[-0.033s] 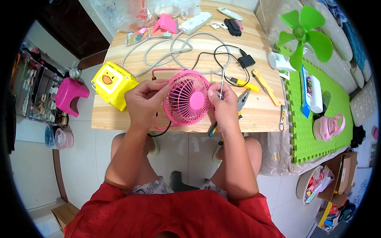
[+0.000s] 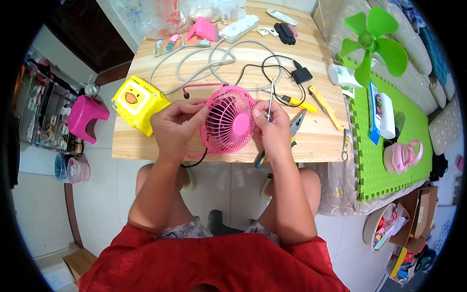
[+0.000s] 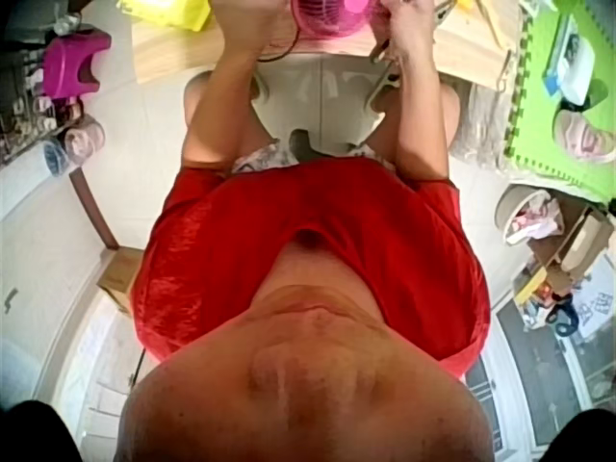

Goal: The person uses a screwdriver to tighten screws on the back of a pink fan, handles a wire, and uses pliers to work on the electrical components.

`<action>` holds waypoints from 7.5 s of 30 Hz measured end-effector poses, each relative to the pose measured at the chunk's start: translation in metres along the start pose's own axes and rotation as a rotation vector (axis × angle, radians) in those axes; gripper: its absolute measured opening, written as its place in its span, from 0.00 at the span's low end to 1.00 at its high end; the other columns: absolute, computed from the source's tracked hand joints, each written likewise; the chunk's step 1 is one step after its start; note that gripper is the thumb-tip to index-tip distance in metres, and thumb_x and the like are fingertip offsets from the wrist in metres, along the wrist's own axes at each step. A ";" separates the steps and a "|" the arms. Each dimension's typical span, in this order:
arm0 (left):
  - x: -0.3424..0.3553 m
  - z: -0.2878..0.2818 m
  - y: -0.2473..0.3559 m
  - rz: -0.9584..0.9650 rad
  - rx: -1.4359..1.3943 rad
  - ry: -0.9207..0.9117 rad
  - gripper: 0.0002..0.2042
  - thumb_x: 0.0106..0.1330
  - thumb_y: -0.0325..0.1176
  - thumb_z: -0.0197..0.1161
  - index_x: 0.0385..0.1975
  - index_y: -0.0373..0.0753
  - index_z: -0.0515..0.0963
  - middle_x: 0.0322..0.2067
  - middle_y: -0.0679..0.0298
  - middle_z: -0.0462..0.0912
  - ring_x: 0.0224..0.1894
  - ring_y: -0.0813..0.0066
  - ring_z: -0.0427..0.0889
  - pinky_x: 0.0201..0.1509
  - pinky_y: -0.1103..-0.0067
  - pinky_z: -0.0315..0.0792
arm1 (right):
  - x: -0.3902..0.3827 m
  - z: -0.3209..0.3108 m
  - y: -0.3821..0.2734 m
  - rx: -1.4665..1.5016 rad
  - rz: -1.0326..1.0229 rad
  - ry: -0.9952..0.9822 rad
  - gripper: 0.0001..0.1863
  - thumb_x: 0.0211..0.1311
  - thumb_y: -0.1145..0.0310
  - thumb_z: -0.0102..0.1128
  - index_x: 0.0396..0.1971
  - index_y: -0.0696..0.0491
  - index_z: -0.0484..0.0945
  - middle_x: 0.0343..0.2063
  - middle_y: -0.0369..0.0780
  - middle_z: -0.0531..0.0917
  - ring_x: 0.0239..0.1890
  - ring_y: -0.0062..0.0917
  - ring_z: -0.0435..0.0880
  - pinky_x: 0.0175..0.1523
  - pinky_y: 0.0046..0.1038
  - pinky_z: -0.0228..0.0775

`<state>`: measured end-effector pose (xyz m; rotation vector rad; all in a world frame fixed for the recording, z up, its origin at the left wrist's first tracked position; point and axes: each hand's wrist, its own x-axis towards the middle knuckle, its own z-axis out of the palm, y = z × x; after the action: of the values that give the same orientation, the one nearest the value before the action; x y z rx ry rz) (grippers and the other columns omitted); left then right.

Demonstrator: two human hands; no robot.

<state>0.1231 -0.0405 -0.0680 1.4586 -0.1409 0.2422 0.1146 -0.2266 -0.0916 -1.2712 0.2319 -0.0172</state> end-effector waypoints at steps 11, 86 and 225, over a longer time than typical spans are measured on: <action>-0.010 0.002 0.005 0.587 0.417 -0.044 0.04 0.49 0.18 0.67 0.22 0.31 0.78 0.31 0.56 0.84 0.32 0.76 0.82 0.40 0.82 0.73 | 0.002 0.011 0.006 -0.277 -0.538 0.210 0.04 0.54 0.80 0.61 0.29 0.57 0.76 0.26 0.31 0.75 0.22 0.11 0.67 0.27 0.14 0.59; 0.001 0.001 -0.020 0.631 0.349 0.199 0.08 0.45 0.20 0.68 0.21 0.38 0.76 0.27 0.62 0.84 0.27 0.67 0.82 0.31 0.78 0.74 | 0.051 0.061 -0.091 -1.077 -0.115 -0.462 0.05 0.42 0.77 0.65 0.19 0.62 0.78 0.15 0.36 0.76 0.20 0.18 0.71 0.28 0.23 0.64; -0.002 -0.003 0.025 0.788 0.760 -0.096 0.04 0.48 0.20 0.68 0.22 0.32 0.80 0.25 0.58 0.83 0.29 0.74 0.83 0.34 0.81 0.75 | 0.005 0.024 -0.007 0.151 -0.058 -0.277 0.06 0.69 0.72 0.45 0.32 0.56 0.71 0.57 0.43 0.69 0.48 0.23 0.77 0.59 0.36 0.70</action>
<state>0.1151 -0.0355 -0.0450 2.1126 -0.7713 0.9423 0.1249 -0.2068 -0.0790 -1.1149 -0.0442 0.0895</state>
